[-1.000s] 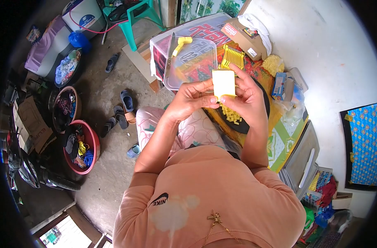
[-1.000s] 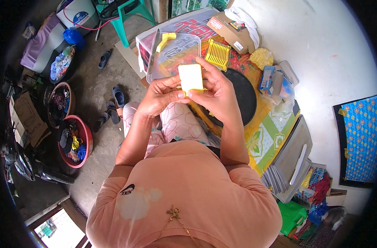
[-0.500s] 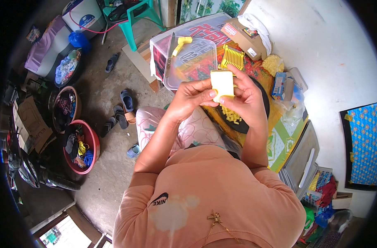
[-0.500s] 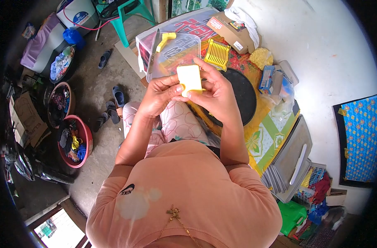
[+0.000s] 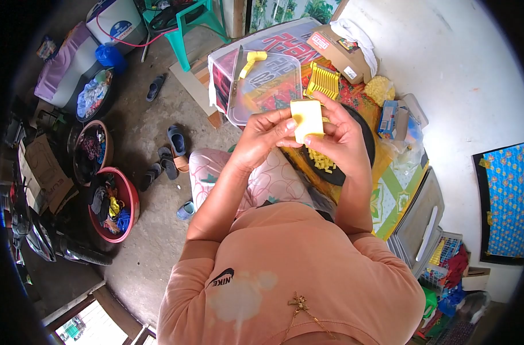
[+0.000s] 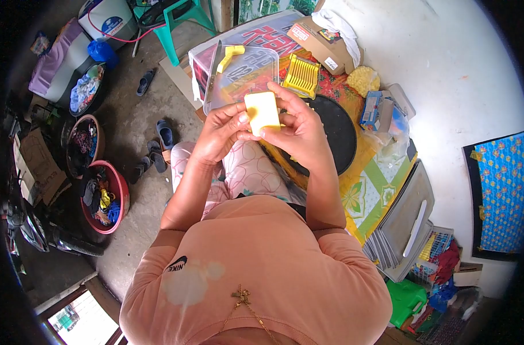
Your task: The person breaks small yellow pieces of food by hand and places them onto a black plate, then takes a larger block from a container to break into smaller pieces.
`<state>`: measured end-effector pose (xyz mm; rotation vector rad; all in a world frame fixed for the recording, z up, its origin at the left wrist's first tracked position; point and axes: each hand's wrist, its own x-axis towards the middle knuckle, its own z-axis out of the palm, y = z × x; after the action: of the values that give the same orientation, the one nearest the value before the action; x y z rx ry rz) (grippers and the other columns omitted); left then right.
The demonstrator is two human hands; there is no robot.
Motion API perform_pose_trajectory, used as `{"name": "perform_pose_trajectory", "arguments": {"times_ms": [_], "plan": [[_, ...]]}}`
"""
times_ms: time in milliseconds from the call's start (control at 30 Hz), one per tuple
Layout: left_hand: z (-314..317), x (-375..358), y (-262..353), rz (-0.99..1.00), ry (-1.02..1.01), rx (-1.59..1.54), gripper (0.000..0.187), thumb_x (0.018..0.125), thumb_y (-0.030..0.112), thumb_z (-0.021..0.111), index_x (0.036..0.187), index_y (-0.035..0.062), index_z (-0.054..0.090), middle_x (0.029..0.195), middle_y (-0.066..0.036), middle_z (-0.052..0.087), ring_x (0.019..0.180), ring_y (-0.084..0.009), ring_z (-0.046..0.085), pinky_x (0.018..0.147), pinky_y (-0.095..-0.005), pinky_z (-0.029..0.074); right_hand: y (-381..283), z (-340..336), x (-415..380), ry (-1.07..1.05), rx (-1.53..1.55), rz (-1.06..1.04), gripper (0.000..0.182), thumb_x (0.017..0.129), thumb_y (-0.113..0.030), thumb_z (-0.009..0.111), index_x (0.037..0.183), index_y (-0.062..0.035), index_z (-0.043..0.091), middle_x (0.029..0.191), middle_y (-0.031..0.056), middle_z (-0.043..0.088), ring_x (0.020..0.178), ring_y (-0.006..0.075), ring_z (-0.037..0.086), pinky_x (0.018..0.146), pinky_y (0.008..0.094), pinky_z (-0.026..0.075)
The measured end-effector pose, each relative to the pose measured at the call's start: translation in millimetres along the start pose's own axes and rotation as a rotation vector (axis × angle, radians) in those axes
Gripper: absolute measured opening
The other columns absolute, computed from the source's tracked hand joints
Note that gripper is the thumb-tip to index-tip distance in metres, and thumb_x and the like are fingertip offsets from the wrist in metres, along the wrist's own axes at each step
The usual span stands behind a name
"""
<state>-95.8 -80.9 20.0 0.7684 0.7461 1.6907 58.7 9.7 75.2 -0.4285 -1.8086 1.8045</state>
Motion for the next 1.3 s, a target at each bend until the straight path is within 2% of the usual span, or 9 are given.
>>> {"name": "perform_pose_trajectory", "arguments": {"times_ms": [200, 367, 600, 800, 1100, 1300], "plan": [[2, 2, -4, 0.006, 0.048, 0.116, 0.033, 0.090, 0.015, 0.060, 0.117, -0.0031, 0.058, 0.100, -0.010, 0.066, 0.085, -0.0146, 0.065, 0.070, -0.0274, 0.056, 5, -3, 2, 0.009, -0.017, -0.001, 0.063, 0.079, 0.007, 0.064, 0.136, -0.0016, 0.039, 0.117, 0.0118, 0.056, 0.096, 0.0136, 0.060, 0.080, 0.0244, 0.051], [2, 3, -6, -0.002, 0.051, 0.132, 0.034, 0.090, 0.015, 0.060, 0.119, -0.0030, 0.057, 0.101, -0.010, 0.066, 0.085, -0.0154, 0.065, 0.070, -0.0278, 0.056, 11, -5, 4, 0.040, -0.032, -0.034, 0.055, 0.082, 0.003, 0.064, 0.133, -0.0005, 0.042, 0.113, 0.0115, 0.059, 0.093, 0.0119, 0.061, 0.077, 0.0230, 0.050], [-1, 4, -7, -0.001, 0.014, 0.099, 0.034, 0.090, 0.013, 0.060, 0.119, -0.0043, 0.056, 0.103, -0.012, 0.065, 0.085, -0.0163, 0.065, 0.070, -0.0292, 0.057, 9, -8, 4, 0.038, -0.021, -0.025, 0.053, 0.082, 0.003, 0.063, 0.132, 0.0007, 0.043, 0.113, 0.0121, 0.058, 0.093, 0.0118, 0.061, 0.077, 0.0236, 0.051], [-4, 5, -10, -0.007, 0.013, 0.019, 0.036, 0.092, 0.019, 0.057, 0.119, -0.0050, 0.054, 0.101, -0.011, 0.065, 0.082, -0.0166, 0.066, 0.069, -0.0289, 0.057, 8, -7, 4, 0.052, -0.014, -0.020, 0.053, 0.081, 0.004, 0.064, 0.131, 0.0012, 0.044, 0.113, 0.0119, 0.058, 0.093, 0.0123, 0.061, 0.077, 0.0240, 0.052], [3, 6, -6, 0.017, 0.067, 0.019, 0.031, 0.093, 0.022, 0.056, 0.116, 0.0006, 0.058, 0.096, -0.007, 0.067, 0.078, -0.0136, 0.066, 0.062, -0.0236, 0.055, 11, -4, 5, 0.037, -0.005, -0.031, 0.054, 0.080, 0.005, 0.065, 0.130, 0.0012, 0.045, 0.113, 0.0127, 0.058, 0.093, 0.0127, 0.061, 0.078, 0.0249, 0.052], [-1, 5, -5, 0.007, 0.048, 0.003, 0.032, 0.093, 0.022, 0.055, 0.115, -0.0009, 0.058, 0.096, -0.009, 0.067, 0.078, -0.0148, 0.067, 0.062, -0.0250, 0.056, 10, -5, 6, 0.029, -0.014, -0.023, 0.054, 0.080, 0.005, 0.065, 0.130, 0.0013, 0.045, 0.113, 0.0131, 0.058, 0.093, 0.0136, 0.062, 0.078, 0.0252, 0.052]]}}
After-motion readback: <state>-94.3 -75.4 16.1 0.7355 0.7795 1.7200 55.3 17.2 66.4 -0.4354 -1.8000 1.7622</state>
